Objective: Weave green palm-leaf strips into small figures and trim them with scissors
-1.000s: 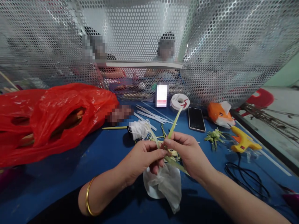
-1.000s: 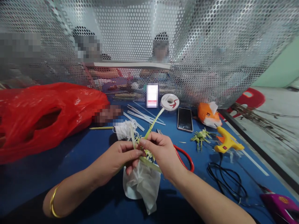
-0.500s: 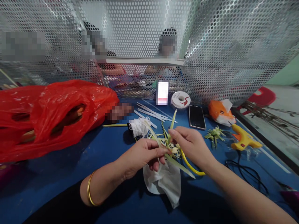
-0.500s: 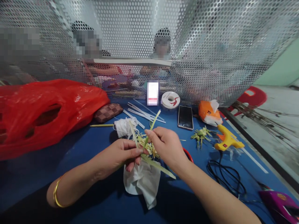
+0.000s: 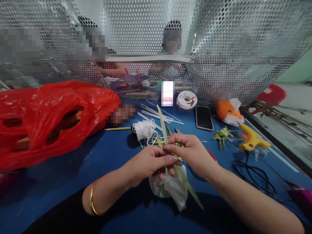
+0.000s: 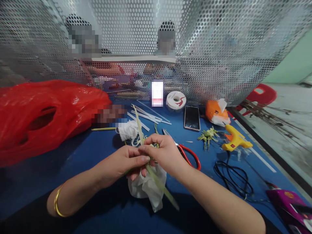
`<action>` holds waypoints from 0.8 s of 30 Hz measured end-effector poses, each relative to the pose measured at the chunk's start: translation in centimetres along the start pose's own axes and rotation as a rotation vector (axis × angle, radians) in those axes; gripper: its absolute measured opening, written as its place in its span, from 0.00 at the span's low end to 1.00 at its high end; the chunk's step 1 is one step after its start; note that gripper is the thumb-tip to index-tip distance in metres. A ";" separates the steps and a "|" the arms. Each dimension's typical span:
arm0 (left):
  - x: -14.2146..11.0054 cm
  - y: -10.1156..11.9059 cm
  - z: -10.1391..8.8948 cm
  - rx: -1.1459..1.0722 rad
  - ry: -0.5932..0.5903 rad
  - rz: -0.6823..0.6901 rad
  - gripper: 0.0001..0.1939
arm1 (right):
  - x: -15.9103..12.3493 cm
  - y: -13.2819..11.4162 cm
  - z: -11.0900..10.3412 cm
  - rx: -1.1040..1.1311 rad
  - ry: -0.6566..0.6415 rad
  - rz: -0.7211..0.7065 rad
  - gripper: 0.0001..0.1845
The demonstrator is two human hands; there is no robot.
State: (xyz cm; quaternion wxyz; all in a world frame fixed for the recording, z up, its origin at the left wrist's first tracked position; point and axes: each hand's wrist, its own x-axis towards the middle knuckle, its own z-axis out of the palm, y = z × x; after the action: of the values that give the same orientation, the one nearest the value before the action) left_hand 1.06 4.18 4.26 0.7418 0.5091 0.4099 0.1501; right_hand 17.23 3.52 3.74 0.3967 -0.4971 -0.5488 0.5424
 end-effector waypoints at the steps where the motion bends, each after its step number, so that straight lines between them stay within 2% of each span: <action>1: 0.0 0.0 0.1 0.001 0.018 0.001 0.14 | 0.0 0.0 0.1 0.048 0.001 0.005 0.11; 6: 0.2 -0.4 0.1 0.016 0.011 -0.011 0.09 | -0.3 -0.1 0.4 0.020 0.060 -0.074 0.12; 12: 0.3 -0.8 0.0 0.075 -0.034 -0.034 0.10 | -0.5 0.4 0.8 -0.095 0.141 -0.145 0.10; 17: 0.4 -0.9 0.2 0.074 -0.040 -0.037 0.11 | -0.2 1.0 0.8 -0.217 0.143 -0.239 0.10; 20: 0.5 -1.0 0.3 -0.001 0.012 -0.009 0.12 | 0.0 0.7 0.1 -0.384 0.140 -0.401 0.09; 22: 0.6 -0.9 0.2 -0.066 0.062 0.038 0.13 | 0.0 0.2 -0.7 -0.501 0.219 -0.551 0.06; 24: 0.6 -0.7 -0.1 -0.120 0.100 0.088 0.15 | -0.1 -0.4 -1.5 -0.558 0.340 -0.642 0.06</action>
State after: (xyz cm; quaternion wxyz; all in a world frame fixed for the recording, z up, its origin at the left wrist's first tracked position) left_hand 1.19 4.36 3.38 0.7422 0.4732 0.4139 0.2323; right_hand 18.68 3.72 4.25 0.4801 -0.4717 -0.7274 0.1339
